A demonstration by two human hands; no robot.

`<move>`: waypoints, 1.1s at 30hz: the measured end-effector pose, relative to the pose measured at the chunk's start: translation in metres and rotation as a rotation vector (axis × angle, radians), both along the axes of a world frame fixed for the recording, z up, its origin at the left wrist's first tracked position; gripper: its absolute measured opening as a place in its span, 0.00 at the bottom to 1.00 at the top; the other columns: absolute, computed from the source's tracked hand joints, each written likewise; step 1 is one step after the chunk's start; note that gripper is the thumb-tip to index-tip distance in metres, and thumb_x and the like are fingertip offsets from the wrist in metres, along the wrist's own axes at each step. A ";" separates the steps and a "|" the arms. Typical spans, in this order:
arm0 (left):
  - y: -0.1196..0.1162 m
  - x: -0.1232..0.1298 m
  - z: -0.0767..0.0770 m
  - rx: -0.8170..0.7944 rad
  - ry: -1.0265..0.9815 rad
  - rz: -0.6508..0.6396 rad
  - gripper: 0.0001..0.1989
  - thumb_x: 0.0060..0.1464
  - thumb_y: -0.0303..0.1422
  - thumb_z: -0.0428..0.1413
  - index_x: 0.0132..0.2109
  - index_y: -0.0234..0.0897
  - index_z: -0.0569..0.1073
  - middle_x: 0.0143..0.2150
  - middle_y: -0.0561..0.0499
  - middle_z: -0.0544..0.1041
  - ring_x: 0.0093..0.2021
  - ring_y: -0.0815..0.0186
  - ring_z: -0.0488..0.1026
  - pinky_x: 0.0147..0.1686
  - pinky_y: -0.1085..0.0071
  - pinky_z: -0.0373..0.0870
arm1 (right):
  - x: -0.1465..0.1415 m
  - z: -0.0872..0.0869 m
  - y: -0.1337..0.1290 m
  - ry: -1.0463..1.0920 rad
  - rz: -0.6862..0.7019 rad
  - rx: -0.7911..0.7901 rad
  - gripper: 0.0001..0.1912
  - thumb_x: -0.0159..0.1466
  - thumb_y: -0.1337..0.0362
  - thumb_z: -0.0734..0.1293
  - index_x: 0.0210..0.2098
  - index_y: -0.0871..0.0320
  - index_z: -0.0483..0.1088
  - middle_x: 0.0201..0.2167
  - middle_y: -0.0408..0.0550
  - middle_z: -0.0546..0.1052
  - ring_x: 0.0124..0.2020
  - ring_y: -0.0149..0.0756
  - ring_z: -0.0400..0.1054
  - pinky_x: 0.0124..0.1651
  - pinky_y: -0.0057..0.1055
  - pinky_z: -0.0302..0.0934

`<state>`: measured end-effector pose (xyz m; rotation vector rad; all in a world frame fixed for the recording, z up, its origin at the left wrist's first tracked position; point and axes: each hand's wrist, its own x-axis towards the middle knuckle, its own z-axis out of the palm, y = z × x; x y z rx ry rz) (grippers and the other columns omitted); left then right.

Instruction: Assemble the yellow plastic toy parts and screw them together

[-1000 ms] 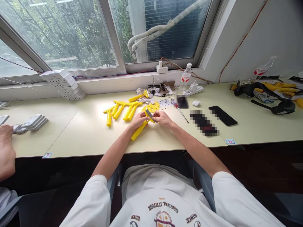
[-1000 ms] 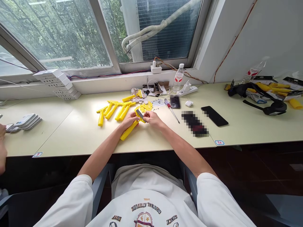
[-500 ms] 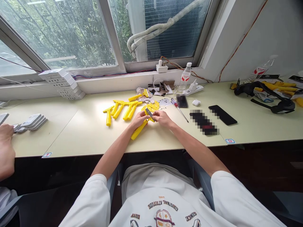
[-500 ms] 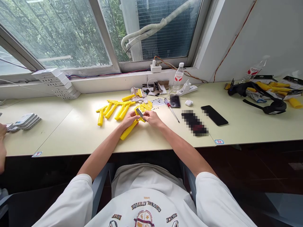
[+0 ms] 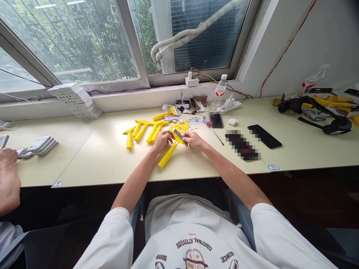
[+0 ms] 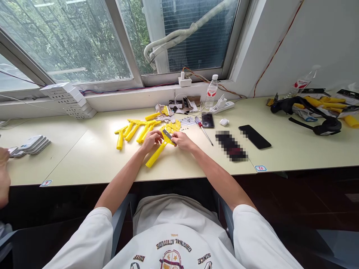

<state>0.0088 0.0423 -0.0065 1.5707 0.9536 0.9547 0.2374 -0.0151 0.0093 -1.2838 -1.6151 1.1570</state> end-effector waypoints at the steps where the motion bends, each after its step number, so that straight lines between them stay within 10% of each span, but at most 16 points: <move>1: 0.003 -0.001 -0.002 0.083 0.068 0.099 0.08 0.55 0.35 0.57 0.38 0.38 0.78 0.34 0.48 0.80 0.30 0.63 0.75 0.31 0.68 0.71 | 0.000 0.000 0.000 0.009 0.001 -0.032 0.06 0.58 0.61 0.68 0.33 0.56 0.70 0.24 0.43 0.75 0.23 0.33 0.66 0.26 0.29 0.56; 10: 0.009 -0.002 -0.014 0.518 0.695 0.241 0.16 0.62 0.36 0.62 0.56 0.42 0.80 0.63 0.38 0.76 0.65 0.40 0.67 0.65 0.44 0.63 | -0.001 -0.011 0.007 0.037 0.002 -0.105 0.06 0.55 0.63 0.70 0.28 0.54 0.67 0.22 0.42 0.72 0.22 0.33 0.65 0.26 0.30 0.59; 16: 0.009 -0.005 -0.009 0.475 0.689 0.285 0.02 0.63 0.32 0.61 0.41 0.41 0.80 0.46 0.39 0.80 0.55 0.44 0.74 0.58 0.51 0.68 | -0.001 -0.011 0.006 0.031 0.020 -0.096 0.06 0.55 0.64 0.69 0.29 0.55 0.68 0.22 0.41 0.72 0.23 0.32 0.65 0.27 0.29 0.58; 22: 0.013 -0.013 -0.009 0.373 0.629 0.211 0.15 0.59 0.29 0.63 0.53 0.42 0.80 0.44 0.45 0.81 0.46 0.52 0.77 0.53 0.58 0.70 | -0.002 -0.012 0.006 0.040 0.022 -0.084 0.05 0.55 0.64 0.69 0.30 0.56 0.69 0.24 0.42 0.72 0.24 0.32 0.64 0.27 0.29 0.58; 33: 0.012 -0.011 -0.006 0.296 0.289 0.344 0.06 0.52 0.32 0.64 0.35 0.41 0.74 0.32 0.51 0.75 0.35 0.61 0.72 0.40 0.65 0.70 | 0.001 -0.019 0.010 0.032 0.043 -0.070 0.05 0.55 0.63 0.69 0.29 0.55 0.68 0.25 0.42 0.72 0.25 0.33 0.65 0.29 0.30 0.60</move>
